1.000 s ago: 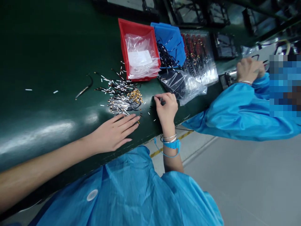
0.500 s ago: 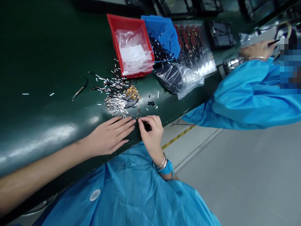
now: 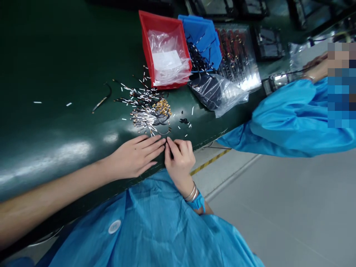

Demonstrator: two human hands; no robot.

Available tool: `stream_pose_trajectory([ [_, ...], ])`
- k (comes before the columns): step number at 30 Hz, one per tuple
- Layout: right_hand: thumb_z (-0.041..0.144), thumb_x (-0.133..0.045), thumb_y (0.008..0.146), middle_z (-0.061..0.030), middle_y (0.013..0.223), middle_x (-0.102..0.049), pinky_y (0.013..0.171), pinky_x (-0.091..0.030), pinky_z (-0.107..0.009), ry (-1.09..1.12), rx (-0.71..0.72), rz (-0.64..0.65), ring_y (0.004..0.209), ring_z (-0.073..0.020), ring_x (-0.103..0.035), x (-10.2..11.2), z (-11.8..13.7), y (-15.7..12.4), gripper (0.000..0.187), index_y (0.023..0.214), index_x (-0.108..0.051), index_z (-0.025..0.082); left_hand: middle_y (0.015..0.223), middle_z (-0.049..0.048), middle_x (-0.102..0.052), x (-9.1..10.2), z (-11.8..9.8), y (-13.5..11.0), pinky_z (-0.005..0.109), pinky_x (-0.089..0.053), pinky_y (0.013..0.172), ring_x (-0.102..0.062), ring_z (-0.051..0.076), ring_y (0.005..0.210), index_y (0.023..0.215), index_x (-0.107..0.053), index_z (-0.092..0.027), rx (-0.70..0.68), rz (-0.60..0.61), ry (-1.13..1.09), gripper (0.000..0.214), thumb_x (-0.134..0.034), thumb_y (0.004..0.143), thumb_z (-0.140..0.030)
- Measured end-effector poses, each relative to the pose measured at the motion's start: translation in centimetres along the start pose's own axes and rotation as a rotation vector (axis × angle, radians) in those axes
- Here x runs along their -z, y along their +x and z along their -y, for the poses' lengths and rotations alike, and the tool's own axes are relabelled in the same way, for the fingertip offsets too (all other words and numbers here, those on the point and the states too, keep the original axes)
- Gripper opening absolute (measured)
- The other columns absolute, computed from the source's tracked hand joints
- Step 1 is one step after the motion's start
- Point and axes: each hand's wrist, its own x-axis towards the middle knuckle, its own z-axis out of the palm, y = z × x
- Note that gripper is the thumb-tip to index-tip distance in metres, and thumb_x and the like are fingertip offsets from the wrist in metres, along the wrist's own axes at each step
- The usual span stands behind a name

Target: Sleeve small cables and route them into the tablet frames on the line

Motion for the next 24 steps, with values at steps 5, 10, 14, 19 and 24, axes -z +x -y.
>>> stream_pose_trajectory([
  [5,0.016,-0.052,0.088,-0.0068,0.085,-0.065,0.064,-0.044,-0.033,-0.134,0.104,0.122,0.079,-0.02,-0.052,0.9,0.2,-0.1,0.03,0.112,-0.068,0.023,0.135,0.0127,-0.058,-0.1,0.0,0.0,0.038,-0.035,0.104,-0.048,0.026,0.13,0.131,-0.057,-0.008,0.0,-0.01,-0.001,0.045,-0.041,0.098,-0.035],
  [10,0.017,-0.051,0.089,-0.0053,0.078,-0.066,0.063,-0.046,-0.032,-0.068,0.123,0.143,0.074,-0.0186,-0.054,1.2,-0.7,1.1,0.023,0.098,-0.072,0.021,0.133,0.0119,-0.059,-0.3,0.1,-0.1,0.039,-0.039,0.101,-0.051,0.026,0.127,0.128,-0.058,-0.007,-0.012,-0.047,0.011,0.043,-0.043,0.097,-0.032],
  [14,0.02,-0.056,0.088,-0.0019,0.077,-0.068,0.061,-0.048,-0.03,0.104,0.114,0.161,0.071,-0.0161,-0.059,2.1,-1.4,3.7,0.016,0.088,-0.071,0.024,0.136,0.0125,-0.057,0.2,-0.1,-0.2,0.037,-0.044,0.097,-0.052,0.026,0.126,0.122,-0.061,-0.008,0.001,-0.114,0.012,0.04,-0.043,0.097,-0.032],
  [19,0.022,-0.057,0.088,-0.0018,0.078,-0.069,0.067,-0.048,-0.03,0.189,0.358,0.061,0.075,-0.0162,-0.06,1.8,0.6,9.8,0.013,0.083,-0.069,0.023,0.119,0.012,-0.067,4.6,0.5,-1.7,0.031,-0.05,0.085,-0.061,0.02,0.111,0.101,-0.068,-0.012,0.085,-0.434,0.017,0.033,-0.037,0.098,-0.022],
  [24,0.019,-0.054,0.088,-0.0079,0.084,-0.068,0.063,-0.041,-0.031,0.026,0.698,0.305,0.085,-0.0208,-0.056,-2.2,5.8,14.9,0.014,0.088,-0.069,0.016,0.103,0.0073,-0.069,9.3,4.8,-5.2,0.03,-0.051,0.08,-0.064,0.018,0.096,0.098,-0.067,-0.015,0.702,-0.773,-0.202,0.019,-0.05,0.091,-0.021],
])
